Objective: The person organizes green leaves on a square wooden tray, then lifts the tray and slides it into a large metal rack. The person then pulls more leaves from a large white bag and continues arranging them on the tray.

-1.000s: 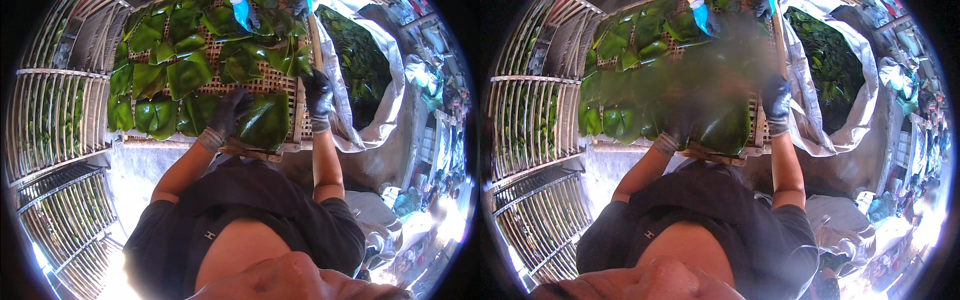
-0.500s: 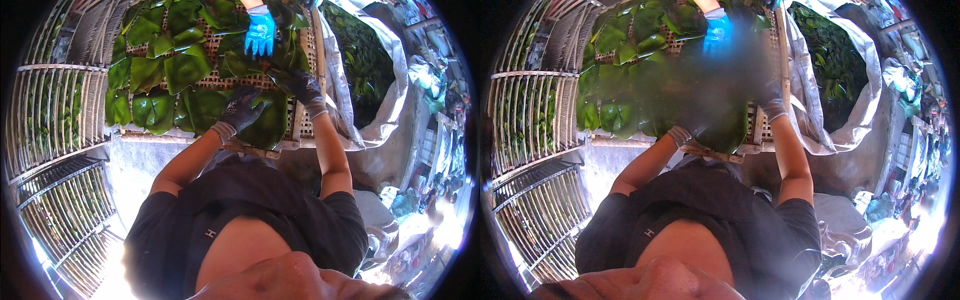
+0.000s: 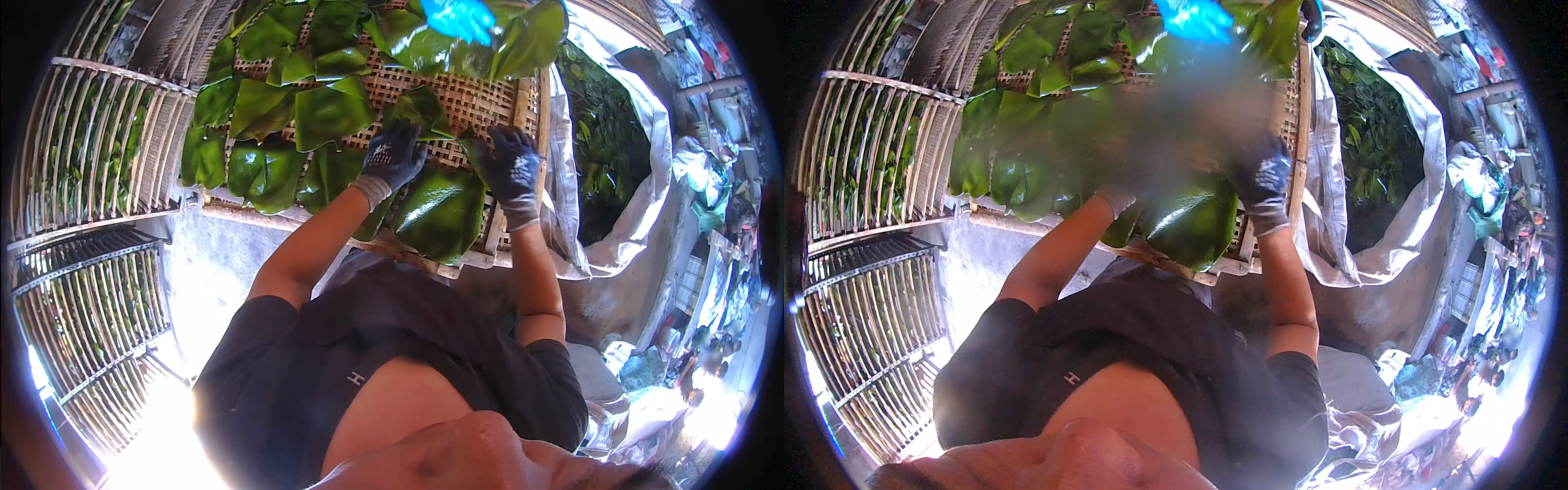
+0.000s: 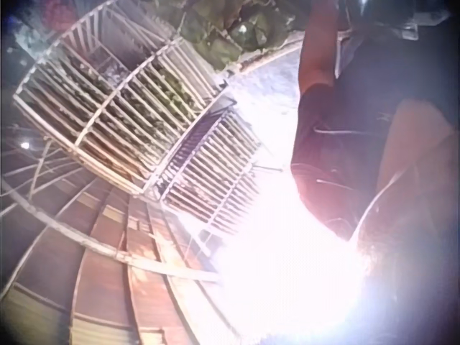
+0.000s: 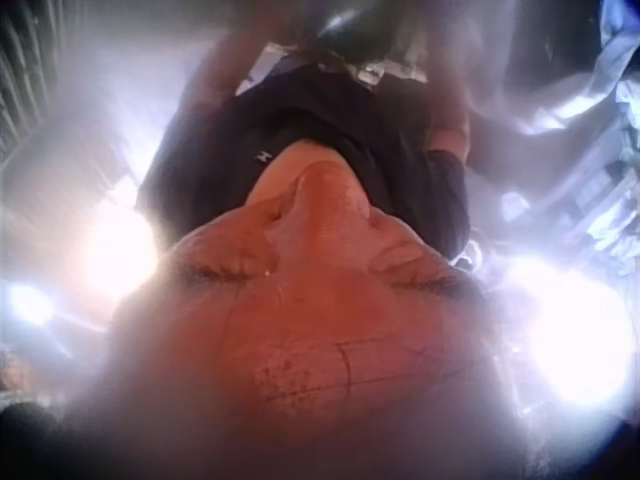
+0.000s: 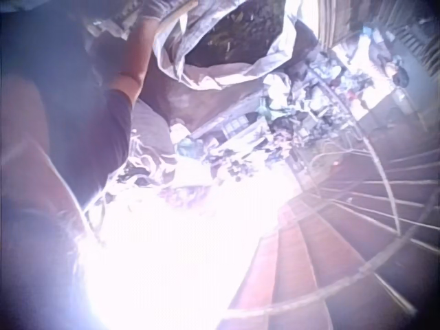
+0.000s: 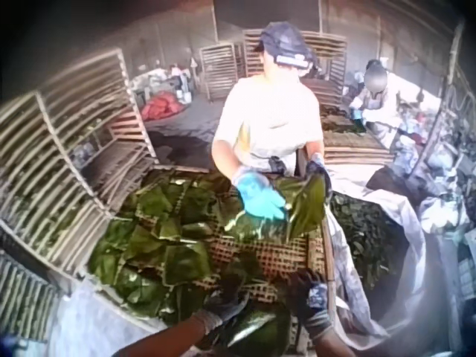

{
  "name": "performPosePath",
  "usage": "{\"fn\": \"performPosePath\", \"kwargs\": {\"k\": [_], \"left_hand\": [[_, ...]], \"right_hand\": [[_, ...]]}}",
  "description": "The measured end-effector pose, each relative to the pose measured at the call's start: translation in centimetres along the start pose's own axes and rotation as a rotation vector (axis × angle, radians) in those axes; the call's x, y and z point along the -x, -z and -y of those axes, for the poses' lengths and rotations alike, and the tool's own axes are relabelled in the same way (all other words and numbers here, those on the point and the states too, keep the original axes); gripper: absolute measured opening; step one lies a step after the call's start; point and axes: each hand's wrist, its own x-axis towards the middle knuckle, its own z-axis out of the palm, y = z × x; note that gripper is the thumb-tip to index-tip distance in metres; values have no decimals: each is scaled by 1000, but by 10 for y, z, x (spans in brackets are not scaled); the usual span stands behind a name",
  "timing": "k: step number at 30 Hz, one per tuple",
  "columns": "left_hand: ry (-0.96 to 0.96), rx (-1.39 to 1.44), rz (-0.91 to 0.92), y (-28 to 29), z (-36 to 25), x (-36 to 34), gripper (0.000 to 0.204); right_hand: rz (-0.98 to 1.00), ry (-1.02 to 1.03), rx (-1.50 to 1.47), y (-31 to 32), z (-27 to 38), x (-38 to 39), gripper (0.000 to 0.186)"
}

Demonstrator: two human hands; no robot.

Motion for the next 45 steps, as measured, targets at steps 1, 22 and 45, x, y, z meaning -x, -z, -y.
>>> {"fn": "performPosePath", "kwargs": {"k": [1, 22, 45], "left_hand": [[26, -33, 44, 2, 6, -5, 36], [395, 1461, 41, 17, 66, -13, 53], [90, 943, -200, -6, 129, 9, 45]], "right_hand": [[-15, 9, -86, -12, 6, -6, 29], [377, -174, -455, -91, 50, -74, 27], [-9, -190, -82, -9, 85, -49, 29]]}}
